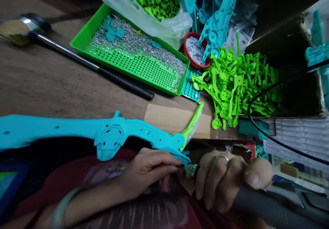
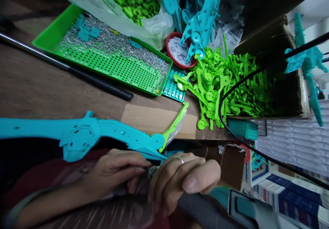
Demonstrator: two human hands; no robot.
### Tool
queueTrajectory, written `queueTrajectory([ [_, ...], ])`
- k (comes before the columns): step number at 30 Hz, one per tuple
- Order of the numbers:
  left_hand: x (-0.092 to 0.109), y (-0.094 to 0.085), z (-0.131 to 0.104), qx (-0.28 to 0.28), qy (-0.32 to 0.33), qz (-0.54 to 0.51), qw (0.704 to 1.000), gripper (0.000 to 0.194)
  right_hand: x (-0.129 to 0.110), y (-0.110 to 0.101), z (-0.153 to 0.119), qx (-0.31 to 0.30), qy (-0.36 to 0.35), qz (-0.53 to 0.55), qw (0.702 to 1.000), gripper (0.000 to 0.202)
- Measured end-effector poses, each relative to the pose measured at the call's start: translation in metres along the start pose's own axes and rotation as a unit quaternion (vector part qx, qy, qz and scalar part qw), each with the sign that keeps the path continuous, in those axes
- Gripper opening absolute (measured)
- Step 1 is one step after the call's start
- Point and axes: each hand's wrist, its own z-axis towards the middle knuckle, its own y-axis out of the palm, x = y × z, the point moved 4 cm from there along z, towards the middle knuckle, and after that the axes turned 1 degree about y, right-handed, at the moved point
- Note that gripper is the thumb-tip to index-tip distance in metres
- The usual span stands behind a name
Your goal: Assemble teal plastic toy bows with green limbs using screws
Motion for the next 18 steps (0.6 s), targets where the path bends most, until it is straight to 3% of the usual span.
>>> queueTrajectory([
  [3, 0.002, 0.001, -0.001, 0.002, 0.055, 0.028, 0.998, 0.017, -0.008, -0.001, -0.005, 0.018, 0.050, -0.027, 0.998, 0.042],
  [6, 0.005, -0.003, -0.005, 0.052, 0.107, 0.103, 0.988, 0.015, -0.010, 0.005, -0.010, 0.102, 0.074, -0.048, 0.991, 0.030],
  [9, -0.009, -0.007, -0.013, 0.091, 0.014, 0.133, 0.987, 0.021, -0.006, 0.011, -0.009, 0.185, 0.015, -0.119, 0.975, 0.035],
  [12, -0.041, 0.000, -0.024, 0.015, -0.177, 0.047, 0.983, 0.029, 0.003, 0.010, -0.010, 0.224, -0.046, -0.179, 0.957, 0.039],
  [14, -0.058, 0.004, -0.026, 0.015, -0.255, -0.043, 0.966, 0.036, 0.012, 0.005, -0.014, 0.234, -0.022, -0.203, 0.951, 0.029],
  [16, -0.064, 0.002, -0.019, 0.062, -0.245, -0.101, 0.962, 0.043, 0.022, -0.002, -0.020, 0.214, 0.040, -0.226, 0.949, 0.015],
  [18, -0.060, -0.001, -0.007, 0.092, -0.194, -0.111, 0.970, 0.043, 0.035, -0.004, -0.028, 0.145, 0.121, -0.262, 0.946, 0.026],
])
